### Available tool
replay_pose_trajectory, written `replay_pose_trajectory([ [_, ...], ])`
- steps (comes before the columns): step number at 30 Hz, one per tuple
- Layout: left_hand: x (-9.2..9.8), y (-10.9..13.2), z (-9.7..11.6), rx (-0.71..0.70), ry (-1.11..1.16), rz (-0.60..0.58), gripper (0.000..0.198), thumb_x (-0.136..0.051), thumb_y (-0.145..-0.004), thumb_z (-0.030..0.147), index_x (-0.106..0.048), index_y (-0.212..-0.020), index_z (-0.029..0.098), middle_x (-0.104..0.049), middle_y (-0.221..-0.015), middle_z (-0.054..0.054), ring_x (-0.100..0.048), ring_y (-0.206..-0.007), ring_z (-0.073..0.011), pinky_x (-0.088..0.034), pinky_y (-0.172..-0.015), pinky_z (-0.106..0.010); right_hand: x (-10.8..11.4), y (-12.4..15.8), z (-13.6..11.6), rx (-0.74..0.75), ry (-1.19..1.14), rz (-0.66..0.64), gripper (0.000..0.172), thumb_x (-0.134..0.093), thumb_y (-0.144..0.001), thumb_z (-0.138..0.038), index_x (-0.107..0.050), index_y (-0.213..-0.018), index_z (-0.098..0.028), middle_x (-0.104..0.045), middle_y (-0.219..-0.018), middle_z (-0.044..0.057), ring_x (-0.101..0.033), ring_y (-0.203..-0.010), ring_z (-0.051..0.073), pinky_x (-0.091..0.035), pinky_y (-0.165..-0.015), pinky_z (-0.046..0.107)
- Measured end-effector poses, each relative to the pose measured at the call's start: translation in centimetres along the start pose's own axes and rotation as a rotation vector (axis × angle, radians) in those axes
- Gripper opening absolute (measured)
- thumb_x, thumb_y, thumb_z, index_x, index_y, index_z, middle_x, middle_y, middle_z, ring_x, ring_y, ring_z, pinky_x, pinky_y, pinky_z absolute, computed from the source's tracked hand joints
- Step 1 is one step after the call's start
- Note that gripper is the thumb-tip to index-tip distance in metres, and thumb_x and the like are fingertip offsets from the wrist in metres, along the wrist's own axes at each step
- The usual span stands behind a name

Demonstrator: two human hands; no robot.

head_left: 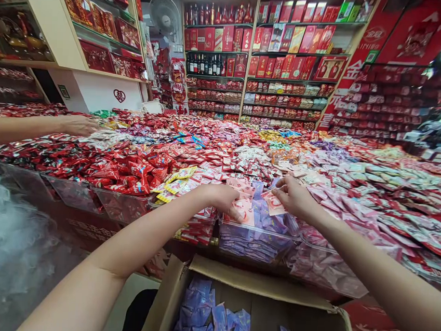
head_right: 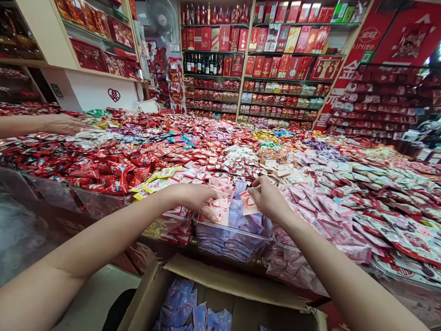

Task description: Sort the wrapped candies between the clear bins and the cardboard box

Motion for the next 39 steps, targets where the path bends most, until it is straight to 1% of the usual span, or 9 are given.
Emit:
replay_pose_trajectory([
  [6, -0.4, 1.1, 0.1, -0.031, -0.042, -0.030, 0.065, -0.063, -0.056, 0.056, -0.055, -0.110, 0.022, -0.058, -0.114, -0.009, -0.054, -0.098, -0.0248, -0.040, -0.075, -0.026, -1.2, -0.8, 0.9, -0.025, -0.238, -0.023, 0.015, -0.044, -0.075, -0.033, -0.047, -0.078, -0.019, -0.051, -0.059, -0.002, -0.044, -0.046, 0.010, -0.033, -0.043, 0.022],
  [9, 0.1, 0.9, -0.2, -0.077, -0.023, -0.016, 0.049, -0.054, -0.068, 0.052, -0.058, -0.106, 0.021, -0.061, -0.108, -0.008, -0.056, -0.092, -0.0215, -0.040, -0.072, -0.025, -0.7, -1.6, 0.8, -0.018, -0.261, 0.035, 0.015, -0.044, -0.075, -0.030, -0.049, -0.081, -0.018, -0.055, -0.066, 0.000, -0.048, -0.051, 0.010, -0.037, -0.049, 0.023],
  [13, 3.4, -1.1, -1.6, -0.069, -0.072, 0.255, 0.035, -0.046, -0.078, 0.035, -0.058, -0.104, 0.016, -0.060, -0.107, -0.009, -0.054, -0.097, -0.0199, -0.039, -0.079, -0.025, 0.7, -3.1, -0.8, 0.025, -0.182, 0.152, 0.016, -0.045, -0.077, -0.028, -0.051, -0.086, -0.017, -0.060, -0.078, 0.005, -0.053, -0.064, 0.013, -0.038, -0.058, 0.024],
  [15, 4.3, -2.7, -2.7, -0.003, -0.089, 0.322, 0.034, -0.047, -0.077, 0.027, -0.057, -0.108, 0.016, -0.058, -0.112, -0.009, -0.051, -0.102, -0.0198, -0.038, -0.083, -0.025, 1.1, -3.9, -1.7, 0.034, -0.109, 0.195, 0.019, -0.045, -0.077, -0.027, -0.051, -0.092, -0.017, -0.061, -0.081, 0.006, -0.055, -0.070, 0.015, -0.038, -0.062, 0.025],
  [20, 4.1, -6.6, -4.1, 0.077, -0.077, 0.218, 0.024, -0.049, -0.070, 0.016, -0.066, -0.087, 0.015, -0.067, -0.084, -0.008, -0.059, -0.077, -0.0205, -0.042, -0.068, -0.027, 0.5, -6.9, -2.6, 0.039, 0.070, 0.229, 0.020, -0.043, -0.079, -0.024, -0.053, -0.095, -0.016, -0.063, -0.089, 0.009, -0.056, -0.081, 0.019, -0.037, -0.069, 0.026],
  [24, 4.0, -7.8, -4.6, 0.047, -0.028, 0.142, 0.019, -0.052, -0.064, 0.015, -0.069, -0.073, 0.015, -0.067, -0.071, -0.006, -0.058, -0.064, -0.0173, -0.041, -0.058, -0.024, -0.9, -9.7, -2.8, 0.063, 0.163, 0.217, 0.021, -0.040, -0.080, -0.023, -0.054, -0.096, -0.018, -0.063, -0.092, 0.010, -0.056, -0.083, 0.020, -0.036, -0.068, 0.026],
  [29, 3.7, -7.9, -5.6, -0.045, 0.112, 0.164, 0.027, -0.050, -0.068, 0.021, -0.068, -0.088, 0.016, -0.067, -0.076, -0.001, -0.056, -0.064, -0.0114, -0.040, -0.056, -0.018, -3.5, -12.7, -4.0, 0.174, 0.136, 0.132, 0.019, -0.043, -0.077, -0.018, -0.056, -0.090, -0.018, -0.064, -0.086, 0.007, -0.056, -0.079, 0.018, -0.036, -0.066, 0.025],
  [35, 3.0, -7.8, -5.6, -0.164, 0.290, 0.173, 0.029, -0.052, -0.070, 0.026, -0.064, -0.093, 0.013, -0.066, -0.080, -0.001, -0.056, -0.066, -0.0103, -0.041, -0.059, -0.018, -8.2, -13.8, -5.6, 0.328, -0.085, -0.146, 0.015, -0.049, -0.069, -0.009, -0.058, -0.079, -0.016, -0.063, -0.075, 0.000, -0.054, -0.068, 0.010, -0.038, -0.061, 0.019],
  [39, 4.8, -7.4, -7.3, -0.036, 0.166, 0.368, 0.023, -0.048, -0.073, 0.029, -0.064, -0.081, 0.014, -0.065, -0.075, -0.002, -0.056, -0.066, -0.0122, -0.039, -0.057, -0.020, -11.2, -13.0, -6.6, 0.337, -0.241, -0.362, 0.017, -0.045, -0.069, -0.007, -0.058, -0.078, -0.013, -0.061, -0.066, -0.002, -0.050, -0.057, 0.008, -0.038, -0.054, 0.018],
])
Point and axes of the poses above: each hand's wrist, its own y-axis away from the middle knuckle, its own x-axis out of the back of the hand, z = x × y, the point moved 10 cm from there along -y, towards the middle knuckle
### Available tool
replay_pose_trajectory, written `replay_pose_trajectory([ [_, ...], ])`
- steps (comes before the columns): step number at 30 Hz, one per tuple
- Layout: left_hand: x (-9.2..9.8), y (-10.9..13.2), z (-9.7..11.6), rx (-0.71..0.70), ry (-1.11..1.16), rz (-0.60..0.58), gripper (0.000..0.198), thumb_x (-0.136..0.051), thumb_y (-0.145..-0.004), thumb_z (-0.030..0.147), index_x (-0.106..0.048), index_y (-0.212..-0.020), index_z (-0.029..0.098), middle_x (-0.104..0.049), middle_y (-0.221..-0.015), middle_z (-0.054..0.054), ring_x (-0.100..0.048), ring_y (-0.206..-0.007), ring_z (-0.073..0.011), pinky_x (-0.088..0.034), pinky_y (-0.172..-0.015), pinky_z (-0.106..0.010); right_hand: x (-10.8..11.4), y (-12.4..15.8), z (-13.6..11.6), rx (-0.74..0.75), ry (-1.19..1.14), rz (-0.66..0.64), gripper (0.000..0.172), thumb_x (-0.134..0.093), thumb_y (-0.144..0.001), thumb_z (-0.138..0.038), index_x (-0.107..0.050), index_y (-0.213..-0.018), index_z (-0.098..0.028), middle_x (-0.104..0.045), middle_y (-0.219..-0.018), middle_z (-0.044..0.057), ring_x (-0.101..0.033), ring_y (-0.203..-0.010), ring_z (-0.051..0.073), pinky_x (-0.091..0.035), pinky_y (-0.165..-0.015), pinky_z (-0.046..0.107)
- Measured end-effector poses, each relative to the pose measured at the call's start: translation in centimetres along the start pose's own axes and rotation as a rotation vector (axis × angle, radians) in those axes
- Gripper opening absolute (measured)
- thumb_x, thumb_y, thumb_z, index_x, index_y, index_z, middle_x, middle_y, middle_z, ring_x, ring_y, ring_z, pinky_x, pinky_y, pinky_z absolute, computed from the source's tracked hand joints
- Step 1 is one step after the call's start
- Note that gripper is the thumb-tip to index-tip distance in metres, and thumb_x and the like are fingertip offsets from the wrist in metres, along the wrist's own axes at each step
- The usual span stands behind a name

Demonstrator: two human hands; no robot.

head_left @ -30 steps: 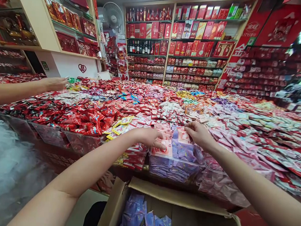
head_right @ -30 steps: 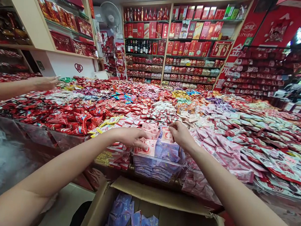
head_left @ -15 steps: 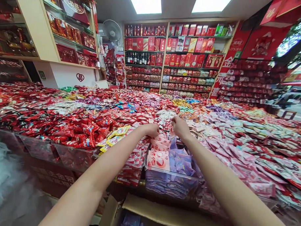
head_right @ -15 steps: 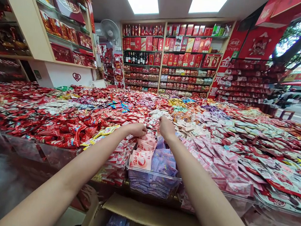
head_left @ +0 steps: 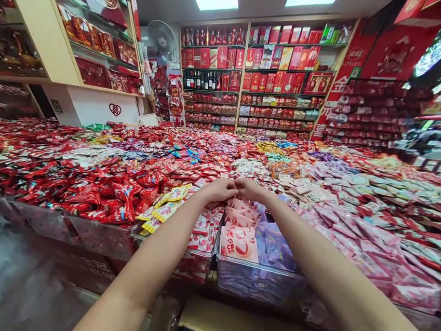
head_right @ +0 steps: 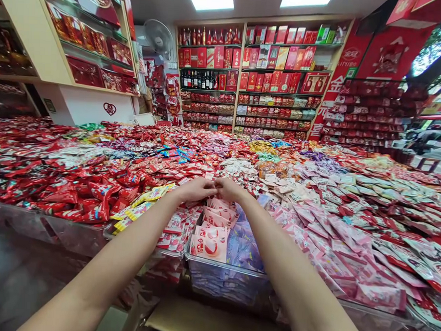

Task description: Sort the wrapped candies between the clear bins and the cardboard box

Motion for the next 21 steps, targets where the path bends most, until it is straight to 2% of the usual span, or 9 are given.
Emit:
replay_pose_trajectory([
  [2, 0.8, 0.0, -0.7, 0.049, -0.052, 0.083, 0.022, -0.048, -0.073, 0.024, -0.064, -0.084, 0.014, -0.065, -0.079, -0.004, -0.056, -0.070, -0.0140, -0.039, -0.060, -0.021, 0.0, 0.0, -0.2, -0.026, 0.038, 0.011, 0.018, -0.045, -0.069, -0.007, -0.060, -0.078, -0.013, -0.062, -0.068, -0.001, -0.051, -0.059, 0.008, -0.038, -0.055, 0.018],
  [6, 0.4, -0.1, -1.1, 0.068, -0.076, 0.093, 0.020, -0.052, -0.069, 0.018, -0.064, -0.085, 0.014, -0.066, -0.081, -0.005, -0.057, -0.073, -0.0150, -0.040, -0.062, -0.022, 3.0, 1.3, -0.9, -0.175, 0.336, 0.132, 0.019, -0.050, -0.070, -0.013, -0.063, -0.084, -0.015, -0.066, -0.084, 0.005, -0.057, -0.075, 0.013, -0.039, -0.063, 0.021],
  [9, 0.2, 0.2, -0.6, 0.053, -0.078, 0.079, 0.019, -0.053, -0.069, 0.019, -0.065, -0.083, 0.014, -0.066, -0.080, -0.004, -0.057, -0.072, -0.0143, -0.039, -0.062, -0.021, 4.4, 3.9, -1.2, -0.315, 0.473, 0.063, 0.014, -0.054, -0.071, -0.021, -0.064, -0.079, -0.016, -0.066, -0.078, 0.008, -0.059, -0.070, 0.016, -0.040, -0.058, 0.023],
  [12, 0.9, 0.6, 0.3, 0.034, -0.080, 0.087, 0.019, -0.051, -0.072, 0.023, -0.065, -0.081, 0.014, -0.065, -0.078, -0.003, -0.056, -0.070, -0.0134, -0.038, -0.060, -0.021, 4.2, 7.6, -0.2, -0.459, 0.410, -0.067, 0.020, -0.056, -0.071, -0.033, -0.060, -0.080, -0.015, -0.064, -0.062, 0.006, -0.058, -0.052, 0.014, -0.039, -0.048, 0.023],
  [15, 1.3, 1.0, 0.9, 0.025, -0.109, 0.033, 0.021, -0.052, -0.072, 0.031, -0.064, -0.076, 0.014, -0.064, -0.071, -0.003, -0.054, -0.063, -0.0129, -0.035, -0.054, -0.022, 3.0, 10.5, 1.3, -0.536, 0.268, -0.106, 0.032, -0.064, -0.064, -0.034, -0.053, -0.089, -0.015, -0.062, -0.058, 0.003, -0.056, -0.045, 0.013, -0.039, -0.043, 0.023],
  [18, 0.9, 1.5, 0.8, 0.043, -0.131, -0.070, 0.027, -0.053, -0.071, 0.039, -0.063, -0.074, 0.014, -0.062, -0.066, -0.002, -0.053, -0.058, -0.0123, -0.032, -0.049, -0.021, 1.9, 11.3, 2.9, -0.570, 0.116, -0.035, 0.035, -0.067, -0.060, -0.020, -0.048, -0.089, -0.016, -0.061, -0.058, 0.001, -0.056, -0.044, 0.013, -0.041, -0.041, 0.022],
  [21, 0.7, 1.7, 0.2, 0.068, -0.098, -0.091, 0.029, -0.053, -0.071, 0.042, -0.062, -0.077, 0.015, -0.063, -0.066, -0.002, -0.053, -0.058, -0.0118, -0.032, -0.049, -0.021, 1.4, 10.6, 3.7, -0.542, -0.010, 0.091, 0.032, -0.065, -0.060, -0.010, -0.046, -0.085, -0.018, -0.060, -0.056, -0.001, -0.056, -0.044, 0.012, -0.041, -0.042, 0.021],
])
Point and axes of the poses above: each hand's wrist, its own y-axis away from the middle knuckle, its own x-axis out of the back of the hand, z = x × y, the point moved 10 cm from there along -y, towards the middle knuckle
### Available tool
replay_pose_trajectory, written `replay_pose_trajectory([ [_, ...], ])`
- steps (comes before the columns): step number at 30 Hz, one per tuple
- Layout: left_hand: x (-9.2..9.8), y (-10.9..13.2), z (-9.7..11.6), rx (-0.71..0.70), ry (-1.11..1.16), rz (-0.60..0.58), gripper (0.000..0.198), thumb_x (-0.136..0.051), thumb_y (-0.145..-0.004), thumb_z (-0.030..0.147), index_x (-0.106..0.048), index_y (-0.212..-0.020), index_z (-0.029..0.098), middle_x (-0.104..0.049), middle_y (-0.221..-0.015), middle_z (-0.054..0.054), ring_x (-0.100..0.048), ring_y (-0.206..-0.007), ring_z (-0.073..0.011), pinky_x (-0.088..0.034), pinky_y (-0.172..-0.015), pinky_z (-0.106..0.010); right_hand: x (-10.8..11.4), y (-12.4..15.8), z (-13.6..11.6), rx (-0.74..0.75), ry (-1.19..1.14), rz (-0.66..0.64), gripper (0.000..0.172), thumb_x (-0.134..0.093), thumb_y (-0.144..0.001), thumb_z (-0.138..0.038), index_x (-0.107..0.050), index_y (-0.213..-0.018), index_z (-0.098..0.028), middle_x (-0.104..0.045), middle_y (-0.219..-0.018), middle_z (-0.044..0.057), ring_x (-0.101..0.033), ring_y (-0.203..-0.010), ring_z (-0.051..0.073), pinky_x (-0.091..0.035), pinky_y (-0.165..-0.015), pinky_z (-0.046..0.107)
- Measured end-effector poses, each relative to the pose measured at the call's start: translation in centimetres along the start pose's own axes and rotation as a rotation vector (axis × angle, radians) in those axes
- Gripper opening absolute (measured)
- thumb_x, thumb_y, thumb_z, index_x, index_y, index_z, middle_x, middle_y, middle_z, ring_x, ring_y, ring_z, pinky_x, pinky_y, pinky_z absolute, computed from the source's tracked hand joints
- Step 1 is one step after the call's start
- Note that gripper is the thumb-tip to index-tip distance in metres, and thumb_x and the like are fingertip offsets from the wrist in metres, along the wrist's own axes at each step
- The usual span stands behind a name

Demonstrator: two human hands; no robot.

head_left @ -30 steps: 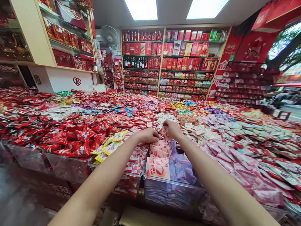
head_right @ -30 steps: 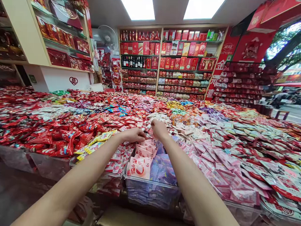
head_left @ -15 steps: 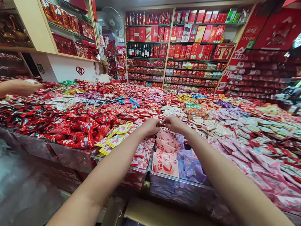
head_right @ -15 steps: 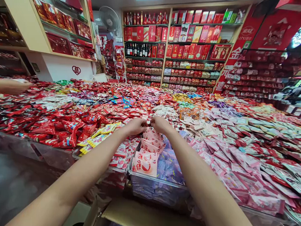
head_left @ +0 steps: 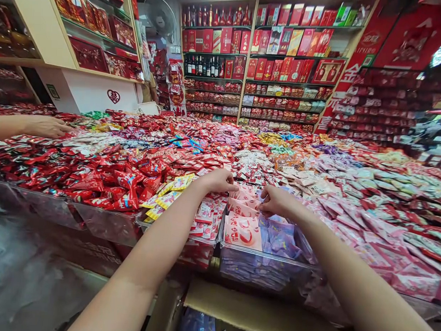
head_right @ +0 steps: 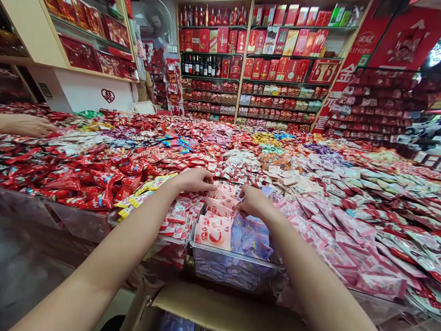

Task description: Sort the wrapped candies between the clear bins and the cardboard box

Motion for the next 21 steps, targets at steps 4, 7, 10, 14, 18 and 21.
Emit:
replay_pose_trajectory([
  [4, -0.4, 0.0, -0.1, -0.022, 0.047, -0.004, 0.028, -0.054, -0.070, 0.041, -0.062, -0.080, 0.017, -0.063, -0.070, -0.001, -0.055, -0.061, -0.0115, -0.034, -0.051, -0.020, -0.1, -0.5, -1.3, 0.136, -0.096, 0.080, 0.028, -0.063, -0.059, -0.007, -0.045, -0.078, -0.019, -0.057, -0.054, -0.004, -0.055, -0.047, 0.010, -0.041, -0.044, 0.019],
  [7, -1.0, 0.0, -0.1, -0.013, 0.053, -0.053, 0.023, -0.055, -0.069, 0.037, -0.062, -0.078, 0.016, -0.063, -0.070, -0.001, -0.055, -0.061, -0.0112, -0.034, -0.049, -0.019, 0.0, -0.5, -1.5, 0.168, -0.123, 0.097, 0.024, -0.061, -0.060, -0.009, -0.044, -0.074, -0.019, -0.057, -0.060, -0.003, -0.056, -0.050, 0.009, -0.042, -0.045, 0.019],
  [10, -1.5, -0.2, -0.2, 0.003, 0.090, -0.080, 0.022, -0.055, -0.067, 0.031, -0.061, -0.082, 0.016, -0.064, -0.071, -0.001, -0.055, -0.060, -0.0107, -0.035, -0.048, -0.018, 0.5, -0.5, -1.1, 0.164, -0.089, 0.161, 0.021, -0.063, -0.059, -0.013, -0.047, -0.073, -0.017, -0.059, -0.070, 0.000, -0.056, -0.057, 0.009, -0.042, -0.047, 0.019],
  [14, -1.5, -0.7, 0.3, -0.063, 0.145, -0.025, 0.028, -0.055, -0.066, 0.023, -0.061, -0.092, 0.015, -0.064, -0.076, -0.001, -0.056, -0.063, -0.0104, -0.038, -0.051, -0.017, -0.2, -0.7, -0.9, 0.186, -0.139, 0.120, 0.025, -0.058, -0.061, -0.010, -0.050, -0.083, -0.017, -0.060, -0.074, 0.000, -0.056, -0.059, 0.009, -0.042, -0.050, 0.018],
  [18, -1.2, -0.9, 0.9, -0.116, 0.143, 0.057, 0.030, -0.052, -0.067, 0.019, -0.062, -0.095, 0.013, -0.065, -0.080, -0.003, -0.057, -0.070, -0.0121, -0.042, -0.058, -0.018, -0.2, -0.4, -1.1, 0.203, -0.124, 0.123, 0.029, -0.055, -0.062, -0.010, -0.050, -0.089, -0.016, -0.061, -0.079, 0.002, -0.056, -0.064, 0.010, -0.042, -0.053, 0.019],
  [21, -0.6, -1.2, 1.0, -0.127, 0.095, 0.134, 0.029, -0.047, -0.071, 0.015, -0.063, -0.094, 0.012, -0.065, -0.090, -0.006, -0.058, -0.079, -0.0142, -0.043, -0.068, -0.020, 0.0, 0.0, -1.2, 0.196, -0.046, 0.136, 0.029, -0.053, -0.063, -0.011, -0.052, -0.091, -0.016, -0.062, -0.089, 0.005, -0.057, -0.070, 0.012, -0.042, -0.057, 0.021],
])
Point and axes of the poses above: each hand's wrist, its own y-axis away from the middle knuckle, its own x-axis out of the back of the hand, z = x × y, the point moved 10 cm from there along -y, towards the middle knuckle
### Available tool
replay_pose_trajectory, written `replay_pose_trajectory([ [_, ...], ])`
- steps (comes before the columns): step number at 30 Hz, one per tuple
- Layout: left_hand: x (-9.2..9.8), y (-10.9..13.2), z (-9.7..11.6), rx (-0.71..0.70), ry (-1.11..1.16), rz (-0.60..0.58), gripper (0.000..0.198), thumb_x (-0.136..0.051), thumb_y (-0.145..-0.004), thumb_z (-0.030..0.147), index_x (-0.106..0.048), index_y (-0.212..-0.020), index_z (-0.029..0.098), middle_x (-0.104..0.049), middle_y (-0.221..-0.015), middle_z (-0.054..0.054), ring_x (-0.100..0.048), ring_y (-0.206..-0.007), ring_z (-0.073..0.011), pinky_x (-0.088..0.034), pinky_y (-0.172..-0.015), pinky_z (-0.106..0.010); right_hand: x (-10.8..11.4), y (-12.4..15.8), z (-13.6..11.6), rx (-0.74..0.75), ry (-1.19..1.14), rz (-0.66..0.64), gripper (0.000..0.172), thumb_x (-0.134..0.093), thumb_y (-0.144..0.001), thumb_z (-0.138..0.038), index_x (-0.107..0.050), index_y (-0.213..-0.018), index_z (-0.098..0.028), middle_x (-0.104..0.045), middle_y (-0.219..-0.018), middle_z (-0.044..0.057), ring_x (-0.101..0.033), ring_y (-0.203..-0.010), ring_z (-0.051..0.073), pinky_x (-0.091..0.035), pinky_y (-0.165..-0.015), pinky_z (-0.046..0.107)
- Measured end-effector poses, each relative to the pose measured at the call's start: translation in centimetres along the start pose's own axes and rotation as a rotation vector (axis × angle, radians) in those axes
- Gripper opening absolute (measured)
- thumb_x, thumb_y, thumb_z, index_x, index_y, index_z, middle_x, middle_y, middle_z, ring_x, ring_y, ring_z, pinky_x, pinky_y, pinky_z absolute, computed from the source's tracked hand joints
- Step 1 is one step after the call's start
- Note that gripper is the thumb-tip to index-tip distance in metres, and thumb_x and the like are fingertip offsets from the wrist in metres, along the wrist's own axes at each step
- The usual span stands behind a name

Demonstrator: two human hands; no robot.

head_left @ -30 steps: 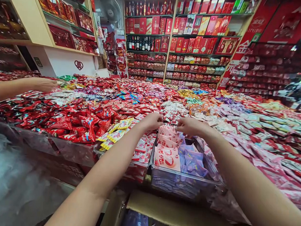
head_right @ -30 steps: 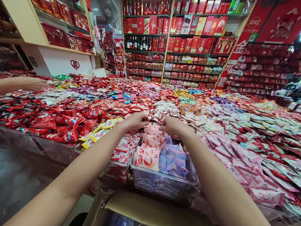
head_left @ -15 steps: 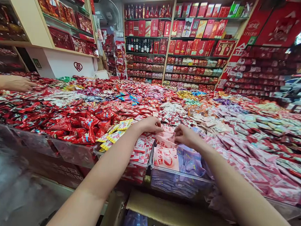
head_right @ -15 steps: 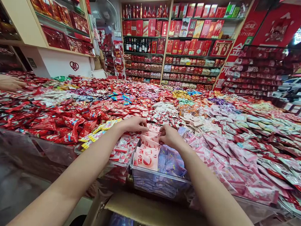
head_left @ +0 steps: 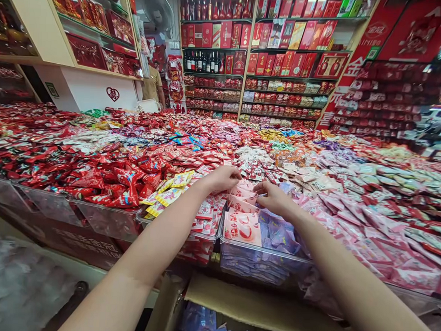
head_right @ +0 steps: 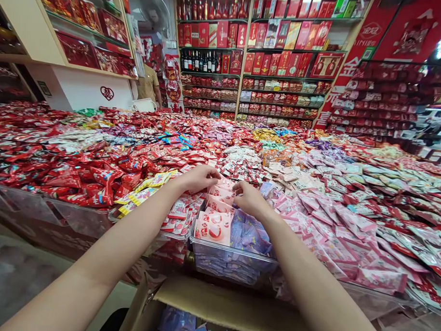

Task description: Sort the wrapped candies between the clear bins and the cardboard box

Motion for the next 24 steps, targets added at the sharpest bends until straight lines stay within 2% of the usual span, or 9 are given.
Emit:
replay_pose_trajectory([
  [3, 0.0, -0.5, -0.2, -0.012, -0.035, 0.047, 0.033, -0.040, -0.076, 0.012, -0.062, -0.101, 0.013, -0.062, -0.105, -0.007, -0.056, -0.095, -0.0149, -0.041, -0.080, -0.021, 0.2, 0.0, 0.1, -0.025, 0.041, 0.015, 0.039, -0.048, -0.064, -0.009, -0.051, -0.102, -0.014, -0.061, -0.100, 0.008, -0.057, -0.081, 0.014, -0.044, -0.067, 0.023],
  [6, -1.2, -1.2, -0.6, -0.002, -0.056, 0.004, 0.037, -0.038, -0.080, 0.014, -0.055, -0.113, 0.016, -0.056, -0.118, -0.005, -0.050, -0.107, -0.0124, -0.036, -0.089, -0.019, 0.0, -0.4, -0.7, 0.033, 0.011, 0.013, 0.049, -0.041, -0.066, -0.005, -0.047, -0.115, -0.011, -0.057, -0.111, 0.011, -0.053, -0.099, 0.015, -0.042, -0.081, 0.024],
  [10, -2.2, -1.7, -1.1, 0.029, -0.107, -0.048, 0.037, -0.037, -0.081, 0.016, -0.055, -0.113, 0.016, -0.057, -0.117, -0.006, -0.051, -0.106, -0.0127, -0.036, -0.087, -0.019, -0.3, -0.5, -1.7, 0.072, -0.038, -0.013, 0.049, -0.036, -0.069, -0.008, -0.051, -0.116, -0.013, -0.054, -0.119, 0.009, -0.049, -0.109, 0.015, -0.037, -0.091, 0.027],
  [13, -2.2, -1.9, -1.4, 0.041, -0.132, -0.043, 0.034, -0.038, -0.078, 0.015, -0.061, -0.104, 0.013, -0.061, -0.110, -0.008, -0.055, -0.100, -0.0152, -0.039, -0.083, -0.020, -0.6, -0.2, -1.8, 0.036, -0.004, -0.046, 0.045, -0.037, -0.068, -0.008, -0.059, -0.107, -0.011, -0.057, -0.115, 0.009, -0.052, -0.105, 0.017, -0.037, -0.091, 0.027],
  [19, -1.9, -1.9, -1.6, 0.048, -0.146, -0.016, 0.028, -0.042, -0.073, 0.013, -0.067, -0.087, 0.013, -0.067, -0.091, -0.007, -0.059, -0.082, -0.0156, -0.041, -0.071, -0.021, -0.8, 0.0, -1.4, 0.027, 0.088, -0.073, 0.043, -0.039, -0.064, -0.005, -0.062, -0.100, -0.010, -0.062, -0.106, 0.008, -0.057, -0.092, 0.016, -0.042, -0.079, 0.022],
  [21, -1.3, -1.7, -1.2, 0.034, -0.142, 0.019, 0.028, -0.042, -0.073, 0.013, -0.066, -0.086, 0.014, -0.066, -0.087, -0.006, -0.058, -0.079, -0.0149, -0.040, -0.068, -0.021, -0.4, 0.0, -1.4, 0.040, 0.107, -0.041, 0.041, -0.042, -0.065, -0.006, -0.061, -0.101, -0.010, -0.062, -0.105, 0.009, -0.057, -0.089, 0.015, -0.042, -0.077, 0.022],
  [24, 0.2, -1.1, -0.5, 0.009, -0.130, 0.099, 0.027, -0.041, -0.075, 0.019, -0.065, -0.086, 0.014, -0.065, -0.083, -0.005, -0.055, -0.074, -0.0141, -0.039, -0.065, -0.022, 1.5, 0.5, -1.8, 0.057, 0.125, 0.098, 0.031, -0.048, -0.067, -0.014, -0.059, -0.097, -0.012, -0.062, -0.099, 0.009, -0.057, -0.078, 0.014, -0.042, -0.069, 0.024],
])
Point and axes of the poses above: each hand's wrist, its own y-axis away from the middle knuckle, its own x-axis out of the back of the hand, z = x × y, the point moved 10 cm from there along -y, towards the middle knuckle
